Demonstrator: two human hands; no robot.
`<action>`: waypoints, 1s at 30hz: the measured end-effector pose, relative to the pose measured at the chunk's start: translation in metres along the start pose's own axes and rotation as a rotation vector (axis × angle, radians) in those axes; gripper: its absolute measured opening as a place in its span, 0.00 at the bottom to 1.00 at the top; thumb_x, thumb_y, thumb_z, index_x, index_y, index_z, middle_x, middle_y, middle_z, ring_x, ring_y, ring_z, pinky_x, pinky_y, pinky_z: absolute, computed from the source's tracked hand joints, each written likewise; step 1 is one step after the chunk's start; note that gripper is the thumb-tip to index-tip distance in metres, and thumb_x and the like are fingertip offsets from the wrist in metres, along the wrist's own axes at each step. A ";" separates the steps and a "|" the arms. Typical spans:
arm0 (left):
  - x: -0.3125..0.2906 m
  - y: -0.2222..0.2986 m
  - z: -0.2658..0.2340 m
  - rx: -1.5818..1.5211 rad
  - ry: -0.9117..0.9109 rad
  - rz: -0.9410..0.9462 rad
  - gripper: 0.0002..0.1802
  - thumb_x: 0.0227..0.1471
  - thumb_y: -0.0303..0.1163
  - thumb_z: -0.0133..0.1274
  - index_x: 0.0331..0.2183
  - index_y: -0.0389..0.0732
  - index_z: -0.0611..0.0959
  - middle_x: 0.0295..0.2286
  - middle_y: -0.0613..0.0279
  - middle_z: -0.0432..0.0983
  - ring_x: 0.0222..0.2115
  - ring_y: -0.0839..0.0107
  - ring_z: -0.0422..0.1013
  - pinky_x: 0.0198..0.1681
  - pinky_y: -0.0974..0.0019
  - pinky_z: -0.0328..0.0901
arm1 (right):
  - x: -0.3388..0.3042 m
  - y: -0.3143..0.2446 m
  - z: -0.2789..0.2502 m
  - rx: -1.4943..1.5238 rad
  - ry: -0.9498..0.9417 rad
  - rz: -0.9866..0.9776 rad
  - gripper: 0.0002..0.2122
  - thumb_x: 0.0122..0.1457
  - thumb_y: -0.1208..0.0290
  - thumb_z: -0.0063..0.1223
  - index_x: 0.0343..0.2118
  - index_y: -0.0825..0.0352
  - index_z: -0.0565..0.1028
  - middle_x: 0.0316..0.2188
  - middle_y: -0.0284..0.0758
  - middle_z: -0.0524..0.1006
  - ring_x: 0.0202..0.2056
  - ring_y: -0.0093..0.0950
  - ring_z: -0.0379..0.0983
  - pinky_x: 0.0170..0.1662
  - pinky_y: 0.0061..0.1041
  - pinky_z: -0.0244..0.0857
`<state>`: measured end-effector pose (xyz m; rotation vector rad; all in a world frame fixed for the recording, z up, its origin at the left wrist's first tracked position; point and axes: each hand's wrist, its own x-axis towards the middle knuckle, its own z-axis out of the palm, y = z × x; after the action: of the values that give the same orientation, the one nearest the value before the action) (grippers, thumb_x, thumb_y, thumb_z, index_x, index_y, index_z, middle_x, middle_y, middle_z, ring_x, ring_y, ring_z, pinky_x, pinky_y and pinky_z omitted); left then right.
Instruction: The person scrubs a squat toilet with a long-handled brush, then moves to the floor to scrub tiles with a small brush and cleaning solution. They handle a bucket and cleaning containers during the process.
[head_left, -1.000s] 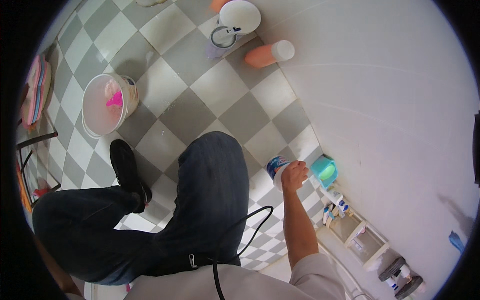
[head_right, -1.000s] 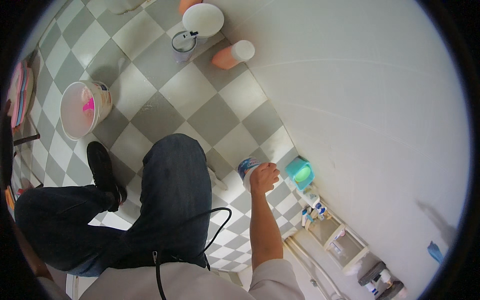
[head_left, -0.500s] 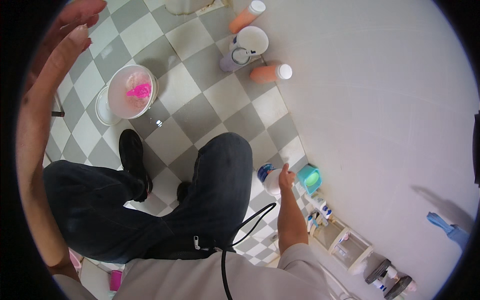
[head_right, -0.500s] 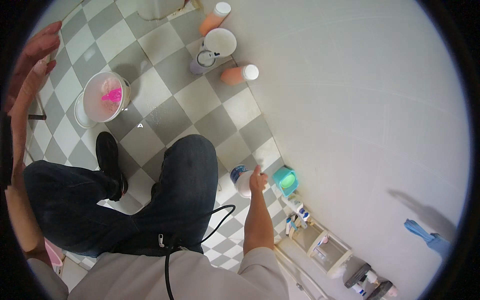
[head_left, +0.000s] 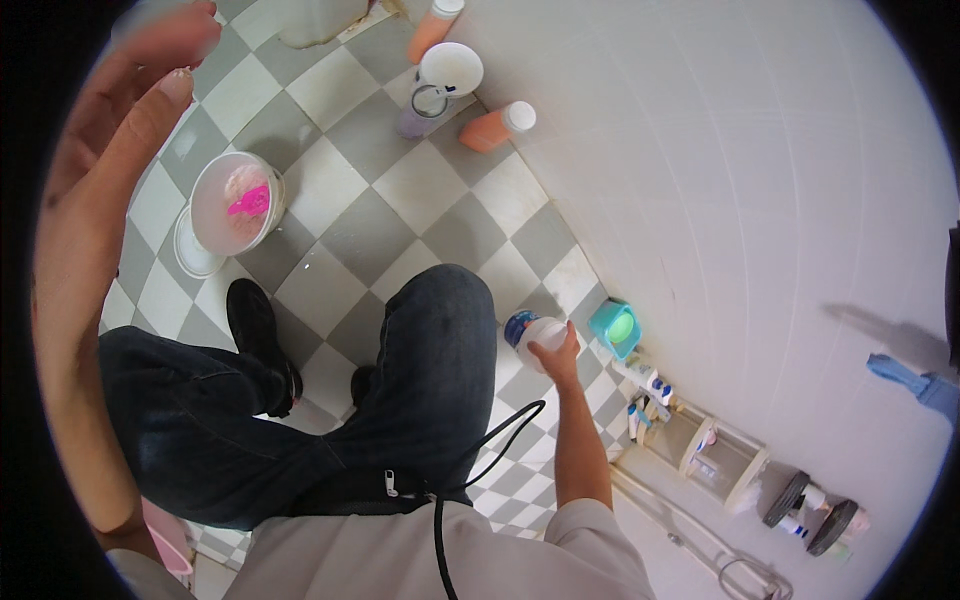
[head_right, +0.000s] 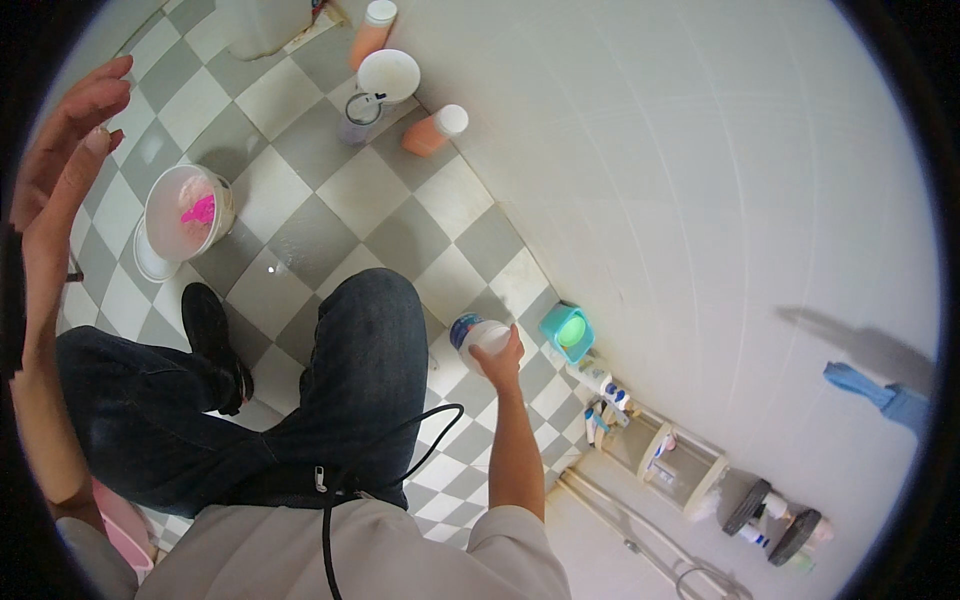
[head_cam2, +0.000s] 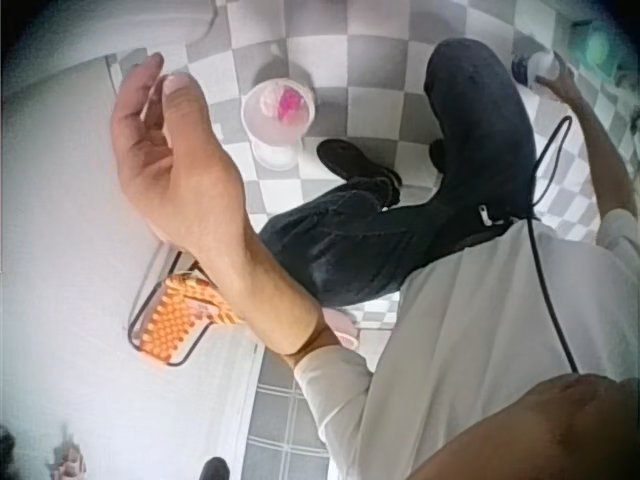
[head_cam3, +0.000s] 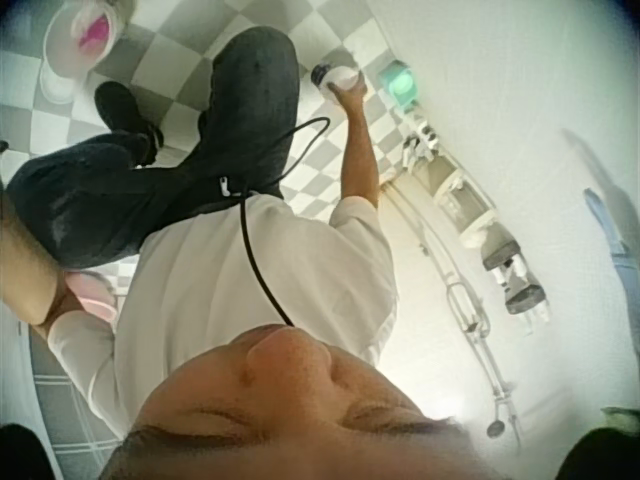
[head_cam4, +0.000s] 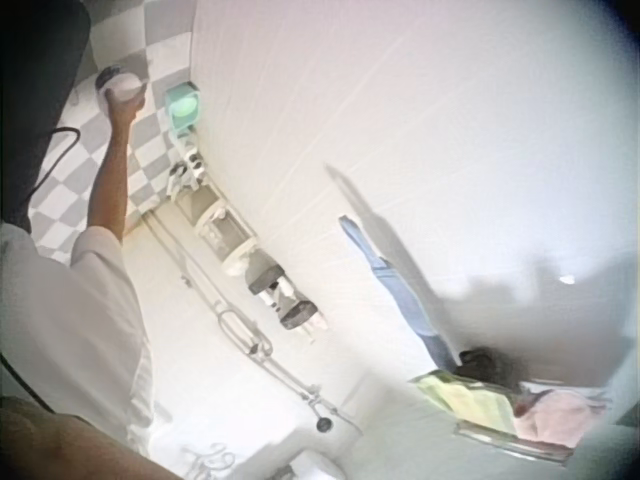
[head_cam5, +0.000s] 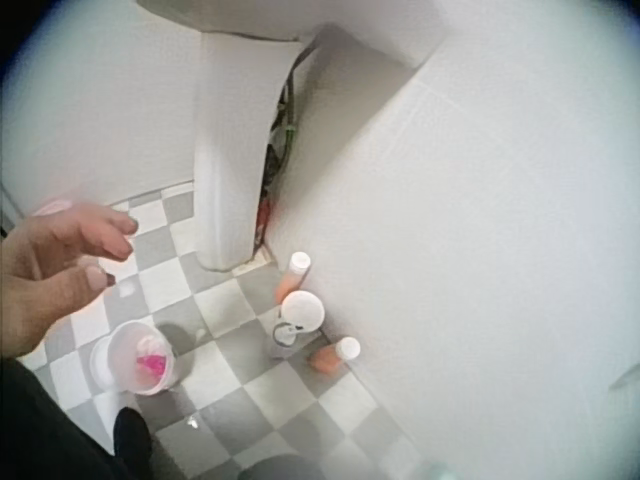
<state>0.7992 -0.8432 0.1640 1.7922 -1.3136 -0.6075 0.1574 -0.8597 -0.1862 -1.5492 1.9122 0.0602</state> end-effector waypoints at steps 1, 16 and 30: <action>0.007 -0.009 0.024 -0.275 -0.054 0.020 0.17 0.61 0.29 0.58 0.49 0.33 0.80 0.35 0.63 0.79 0.34 0.81 0.70 0.38 0.78 0.64 | -0.003 0.034 -0.037 0.005 -0.012 -0.009 0.59 0.41 0.58 0.75 0.72 0.64 0.43 0.65 0.56 0.58 0.63 0.51 0.62 0.61 0.49 0.63; 0.025 0.013 0.048 -0.194 -0.102 -0.107 0.16 0.61 0.28 0.56 0.50 0.33 0.80 0.40 0.59 0.79 0.39 0.74 0.73 0.49 0.70 0.68 | -0.098 0.121 -0.072 0.945 0.038 1.266 0.52 0.53 0.29 0.48 0.73 0.54 0.40 0.67 0.53 0.55 0.53 0.59 0.68 0.47 0.57 0.72; 0.018 -0.031 0.044 0.211 -0.098 0.163 0.22 0.62 0.46 0.52 0.53 0.47 0.81 0.57 0.57 0.71 0.58 0.60 0.67 0.59 0.53 0.65 | -0.015 -0.015 -0.045 -0.117 0.007 0.053 0.47 0.53 0.49 0.61 0.71 0.64 0.51 0.64 0.55 0.61 0.64 0.51 0.61 0.67 0.39 0.56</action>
<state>0.7884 -0.8707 0.1152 1.8179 -1.6234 -0.4866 0.1512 -0.8707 -0.1377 -1.5758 1.9865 0.1933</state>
